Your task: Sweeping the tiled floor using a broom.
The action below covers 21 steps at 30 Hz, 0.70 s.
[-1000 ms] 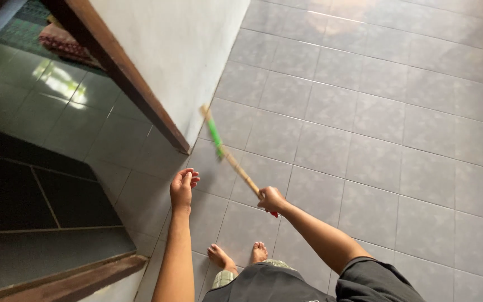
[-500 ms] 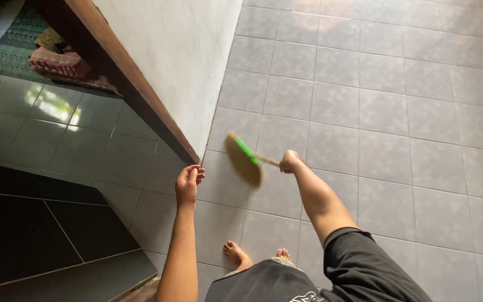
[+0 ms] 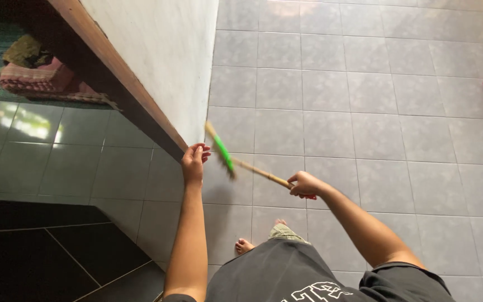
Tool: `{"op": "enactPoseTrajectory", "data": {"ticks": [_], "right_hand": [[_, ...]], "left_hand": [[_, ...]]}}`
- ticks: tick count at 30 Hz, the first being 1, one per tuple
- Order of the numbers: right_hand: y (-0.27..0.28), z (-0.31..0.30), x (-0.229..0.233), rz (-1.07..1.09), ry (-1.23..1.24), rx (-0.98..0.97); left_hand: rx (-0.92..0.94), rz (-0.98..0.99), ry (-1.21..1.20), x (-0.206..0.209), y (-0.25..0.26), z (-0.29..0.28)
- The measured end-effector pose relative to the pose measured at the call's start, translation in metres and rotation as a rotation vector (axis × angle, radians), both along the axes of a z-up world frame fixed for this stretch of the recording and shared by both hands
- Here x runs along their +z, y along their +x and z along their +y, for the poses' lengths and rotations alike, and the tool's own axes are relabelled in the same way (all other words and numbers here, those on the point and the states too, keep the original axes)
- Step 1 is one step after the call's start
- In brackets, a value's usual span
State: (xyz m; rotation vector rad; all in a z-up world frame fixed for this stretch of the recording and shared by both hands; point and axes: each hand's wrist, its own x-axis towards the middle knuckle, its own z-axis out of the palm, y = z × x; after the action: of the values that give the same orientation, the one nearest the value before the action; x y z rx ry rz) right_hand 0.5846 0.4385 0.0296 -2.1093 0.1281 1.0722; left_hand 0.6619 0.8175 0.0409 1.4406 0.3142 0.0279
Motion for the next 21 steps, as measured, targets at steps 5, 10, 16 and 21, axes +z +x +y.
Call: {"op": "enactPoseTrajectory", "data": {"ticks": [5, 10, 16, 21], "right_hand": [[0.034, -0.011, -0.045, 0.238, 0.11, 0.036], [0.121, -0.009, -0.099, 0.327, 0.081, 0.081], [0.288, -0.035, -0.122, 0.105, -0.257, 0.161], [0.333, -0.017, -0.123, -0.292, -0.508, 0.022]], "left_hand": [[-0.051, -0.011, -0.007, 0.01, 0.032, -0.029], [-0.061, 0.012, 0.005, 0.003, 0.065, -0.046], [-0.025, 0.042, -0.011, -0.012, 0.12, -0.048], [0.009, 0.131, 0.156, 0.004, 0.153, -0.073]]}}
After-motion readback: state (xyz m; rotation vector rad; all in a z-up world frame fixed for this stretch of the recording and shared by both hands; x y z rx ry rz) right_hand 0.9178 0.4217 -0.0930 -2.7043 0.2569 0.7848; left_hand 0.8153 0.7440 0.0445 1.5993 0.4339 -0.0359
